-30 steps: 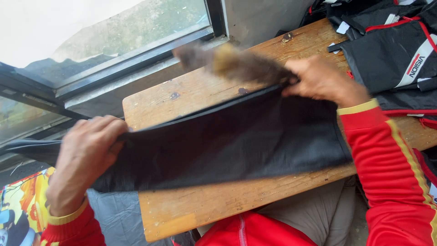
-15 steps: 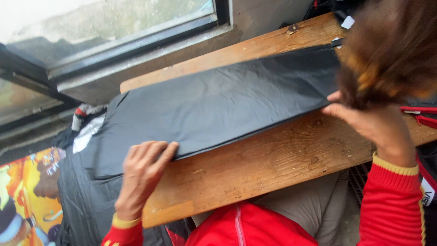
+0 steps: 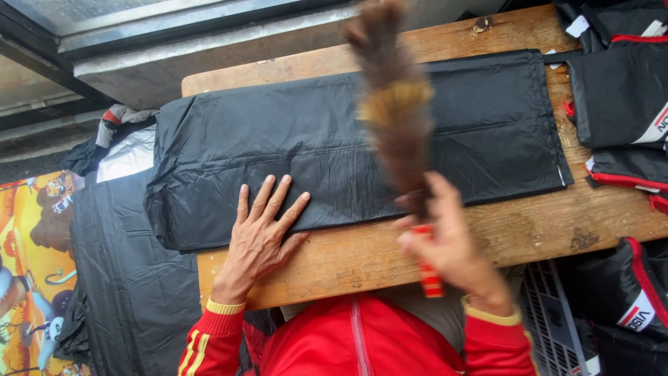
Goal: The person folds a black garment on a wooden table, using a feather duster to smooth the surface between folds. The garment is folded into a small bundle and secured with a red elastic band.
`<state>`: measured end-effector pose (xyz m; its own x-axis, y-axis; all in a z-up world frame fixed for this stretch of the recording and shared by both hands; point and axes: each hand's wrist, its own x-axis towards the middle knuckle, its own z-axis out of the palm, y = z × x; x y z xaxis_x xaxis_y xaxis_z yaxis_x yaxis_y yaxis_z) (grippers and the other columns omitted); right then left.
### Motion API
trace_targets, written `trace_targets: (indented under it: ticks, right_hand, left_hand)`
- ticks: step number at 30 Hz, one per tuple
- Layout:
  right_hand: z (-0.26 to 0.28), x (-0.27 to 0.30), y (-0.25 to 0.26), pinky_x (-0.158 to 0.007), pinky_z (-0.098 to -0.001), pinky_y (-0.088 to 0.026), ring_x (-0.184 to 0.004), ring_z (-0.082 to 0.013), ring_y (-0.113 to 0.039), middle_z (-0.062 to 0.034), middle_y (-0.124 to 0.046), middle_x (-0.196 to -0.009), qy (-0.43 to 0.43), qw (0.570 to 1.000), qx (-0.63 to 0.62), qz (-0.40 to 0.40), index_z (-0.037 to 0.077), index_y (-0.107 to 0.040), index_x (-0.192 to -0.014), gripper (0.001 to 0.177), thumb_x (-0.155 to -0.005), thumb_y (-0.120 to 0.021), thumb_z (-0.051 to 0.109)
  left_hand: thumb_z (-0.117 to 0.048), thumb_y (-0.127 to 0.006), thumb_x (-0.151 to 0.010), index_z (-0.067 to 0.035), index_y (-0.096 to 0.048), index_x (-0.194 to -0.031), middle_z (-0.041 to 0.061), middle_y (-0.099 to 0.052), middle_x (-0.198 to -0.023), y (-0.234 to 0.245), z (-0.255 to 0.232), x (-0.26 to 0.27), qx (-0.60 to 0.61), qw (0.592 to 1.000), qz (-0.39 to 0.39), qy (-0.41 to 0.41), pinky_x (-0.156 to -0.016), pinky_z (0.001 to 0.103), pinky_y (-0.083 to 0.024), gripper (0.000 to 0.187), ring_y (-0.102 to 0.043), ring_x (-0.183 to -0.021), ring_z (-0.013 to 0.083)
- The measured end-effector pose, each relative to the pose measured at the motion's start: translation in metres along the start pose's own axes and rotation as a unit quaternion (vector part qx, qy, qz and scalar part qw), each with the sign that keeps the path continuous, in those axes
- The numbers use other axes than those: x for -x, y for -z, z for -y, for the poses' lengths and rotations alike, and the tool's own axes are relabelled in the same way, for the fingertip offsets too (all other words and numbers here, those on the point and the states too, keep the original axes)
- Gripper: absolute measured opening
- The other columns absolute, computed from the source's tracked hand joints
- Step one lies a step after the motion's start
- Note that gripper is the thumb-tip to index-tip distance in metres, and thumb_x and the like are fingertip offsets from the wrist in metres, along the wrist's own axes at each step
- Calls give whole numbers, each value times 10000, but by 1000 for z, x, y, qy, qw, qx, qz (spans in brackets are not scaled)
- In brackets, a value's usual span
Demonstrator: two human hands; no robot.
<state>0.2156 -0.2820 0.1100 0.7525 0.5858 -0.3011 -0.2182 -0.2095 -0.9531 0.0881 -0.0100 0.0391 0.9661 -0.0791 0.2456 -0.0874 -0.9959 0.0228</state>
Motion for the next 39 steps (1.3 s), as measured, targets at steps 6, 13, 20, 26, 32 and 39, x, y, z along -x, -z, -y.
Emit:
trace_targets:
  ticks: [6, 13, 20, 26, 32, 39]
  right_hand:
    - [-57, 26, -65, -748, -244, -534, -753, -115, -592, -89, -611, -903, -28, 982, -1, 187, 184, 9, -1512, 864, -880, -571, 82]
    - [-78, 13, 4, -363, -201, -346, -433, -110, -432, -77, -549, -741, -180, 978, -104, 31, 184, -442, -1440, 529, -915, -503, 193]
    - [-79, 9, 128, -362, -261, -320, -431, -140, -416, -114, -537, -723, -108, 959, 24, -262, 146, -431, -1467, 503, -970, -494, 189]
    - [-61, 10, 118, -423, -220, -320, -497, -107, -423, -98, -519, -793, -4, 934, 130, -333, 94, -460, -1450, 433, -1022, -474, 158]
    - [-50, 18, 66, -460, -270, -310, -573, -189, -385, -218, -464, -1008, 126, 957, 82, -248, -40, -258, -1570, 617, -966, -383, -31]
    - [-49, 4, -6, -1023, -371, -321, -1255, -307, -468, -203, -498, -1389, 62, 920, 323, -212, -37, -474, -1385, 482, -931, -468, 126]
  left_hand:
    - [-587, -473, -889, -200, -477, -1385, 137, -328, -1526, -3, 0, -3, -3, 1000, 8, 17, -1144, 560, -142, 630, -266, -1429, 288]
    - [-592, -426, -910, -251, -388, -1460, 120, -314, -1540, -11, -1, -2, -8, 1000, 12, 16, -1147, 568, -145, 647, -270, -1431, 301]
    - [-555, -422, -937, -257, -399, -1457, 112, -318, -1541, -11, -7, -4, 1, 1000, -5, 26, -1144, 572, -141, 600, -261, -1436, 300]
    - [-586, -511, -893, -218, -405, -1449, 117, -325, -1534, -2, -12, -16, 80, 997, -7, 21, -1142, 573, -131, 675, -267, -1436, 305]
    - [-479, -710, -835, -156, -485, -1374, 212, -334, -1482, 11, 58, 16, 124, 920, -162, 334, -1082, 602, -188, 668, -289, -1395, 413]
    - [-256, -640, -839, -116, -607, -1186, 119, -700, -1071, -44, 98, 44, 257, 765, -259, 530, -876, 349, -481, 376, -652, -983, 260]
